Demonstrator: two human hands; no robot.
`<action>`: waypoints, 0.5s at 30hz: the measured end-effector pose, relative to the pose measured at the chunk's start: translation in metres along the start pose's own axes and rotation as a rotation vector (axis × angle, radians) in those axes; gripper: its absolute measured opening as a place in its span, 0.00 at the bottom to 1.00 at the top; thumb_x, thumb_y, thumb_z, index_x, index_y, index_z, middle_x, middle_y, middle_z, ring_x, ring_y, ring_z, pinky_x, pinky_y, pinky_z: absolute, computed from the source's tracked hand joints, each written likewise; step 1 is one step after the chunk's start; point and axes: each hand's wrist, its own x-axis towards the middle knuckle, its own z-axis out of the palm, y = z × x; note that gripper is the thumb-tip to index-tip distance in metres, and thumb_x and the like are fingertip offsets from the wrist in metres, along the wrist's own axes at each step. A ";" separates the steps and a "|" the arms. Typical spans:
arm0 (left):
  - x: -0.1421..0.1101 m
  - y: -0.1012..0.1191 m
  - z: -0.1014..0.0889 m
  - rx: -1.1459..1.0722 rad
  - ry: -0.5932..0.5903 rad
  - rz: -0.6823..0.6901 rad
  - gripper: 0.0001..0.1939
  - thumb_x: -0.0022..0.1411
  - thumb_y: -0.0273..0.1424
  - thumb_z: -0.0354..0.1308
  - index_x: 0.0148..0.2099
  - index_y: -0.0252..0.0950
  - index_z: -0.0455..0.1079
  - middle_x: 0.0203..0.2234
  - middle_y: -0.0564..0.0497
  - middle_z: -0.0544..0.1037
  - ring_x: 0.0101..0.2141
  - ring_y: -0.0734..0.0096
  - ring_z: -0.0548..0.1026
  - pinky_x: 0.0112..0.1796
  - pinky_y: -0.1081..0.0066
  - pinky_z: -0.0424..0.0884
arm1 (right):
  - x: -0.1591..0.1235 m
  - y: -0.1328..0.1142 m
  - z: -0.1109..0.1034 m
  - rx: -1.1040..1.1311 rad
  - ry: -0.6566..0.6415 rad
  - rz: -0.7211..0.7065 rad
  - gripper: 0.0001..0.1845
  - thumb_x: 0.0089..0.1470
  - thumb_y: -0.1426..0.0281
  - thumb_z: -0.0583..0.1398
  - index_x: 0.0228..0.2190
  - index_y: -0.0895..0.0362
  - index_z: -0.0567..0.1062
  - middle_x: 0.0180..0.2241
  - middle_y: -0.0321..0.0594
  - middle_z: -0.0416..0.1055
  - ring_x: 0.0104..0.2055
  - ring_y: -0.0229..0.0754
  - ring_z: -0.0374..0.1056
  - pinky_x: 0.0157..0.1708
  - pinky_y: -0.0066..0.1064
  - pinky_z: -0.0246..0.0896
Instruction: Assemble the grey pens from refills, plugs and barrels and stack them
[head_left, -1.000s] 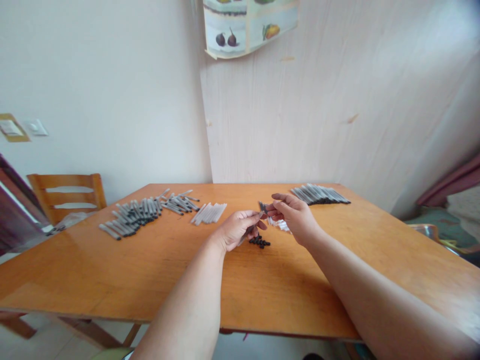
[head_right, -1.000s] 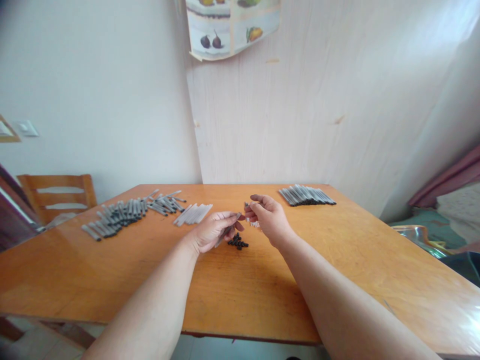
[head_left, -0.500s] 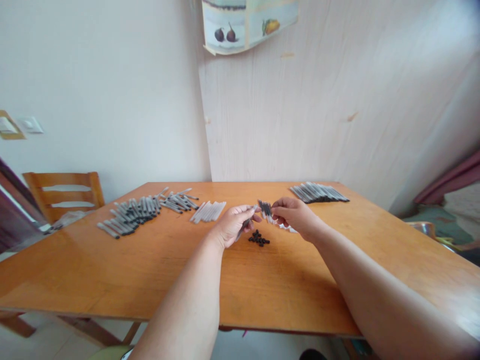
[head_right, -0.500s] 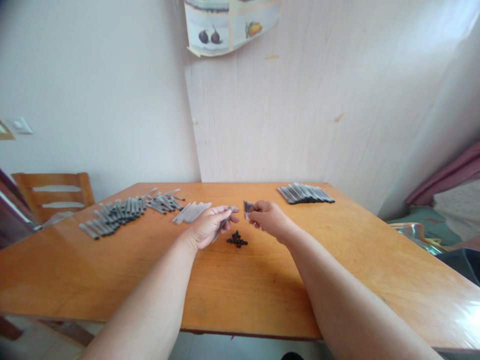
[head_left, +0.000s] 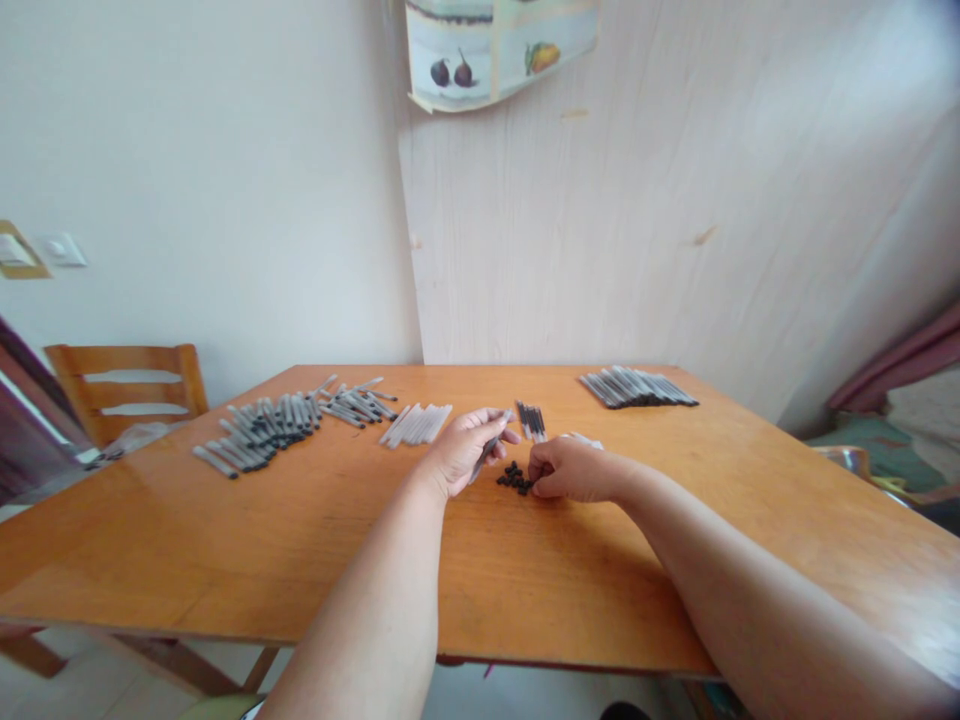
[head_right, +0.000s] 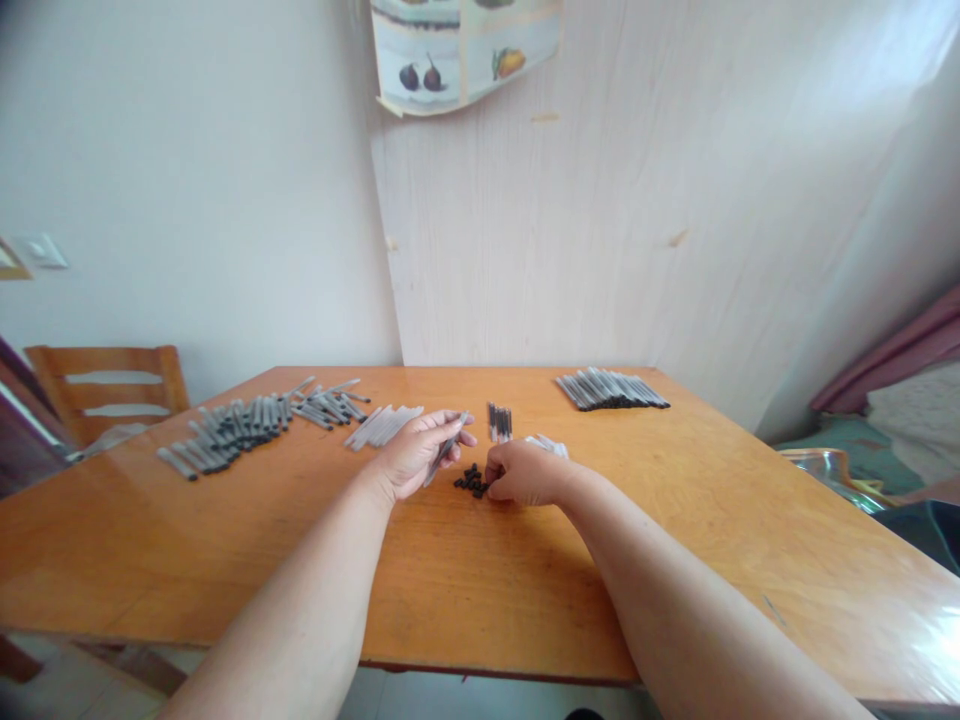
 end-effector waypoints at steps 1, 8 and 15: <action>0.000 0.000 0.000 -0.001 0.005 0.000 0.16 0.56 0.36 0.61 0.44 0.32 0.68 0.30 0.48 0.76 0.22 0.82 0.67 0.23 0.79 0.57 | 0.000 0.001 0.000 -0.001 0.003 0.001 0.06 0.39 0.69 0.64 0.26 0.54 0.76 0.27 0.37 0.74 0.28 0.39 0.66 0.23 0.26 0.49; -0.001 0.000 0.000 0.048 -0.045 0.005 0.15 0.56 0.37 0.61 0.42 0.33 0.67 0.32 0.47 0.77 0.22 0.81 0.69 0.23 0.77 0.58 | 0.001 0.006 -0.005 0.525 0.091 0.026 0.04 0.42 0.72 0.61 0.25 0.57 0.70 0.19 0.35 0.69 0.22 0.36 0.66 0.22 0.26 0.57; -0.003 -0.001 0.001 0.075 -0.150 -0.008 0.15 0.56 0.39 0.61 0.41 0.34 0.68 0.34 0.47 0.77 0.23 0.81 0.69 0.25 0.77 0.60 | -0.001 -0.003 -0.016 0.829 0.295 0.001 0.10 0.45 0.65 0.63 0.29 0.59 0.73 0.20 0.35 0.69 0.20 0.31 0.60 0.19 0.24 0.51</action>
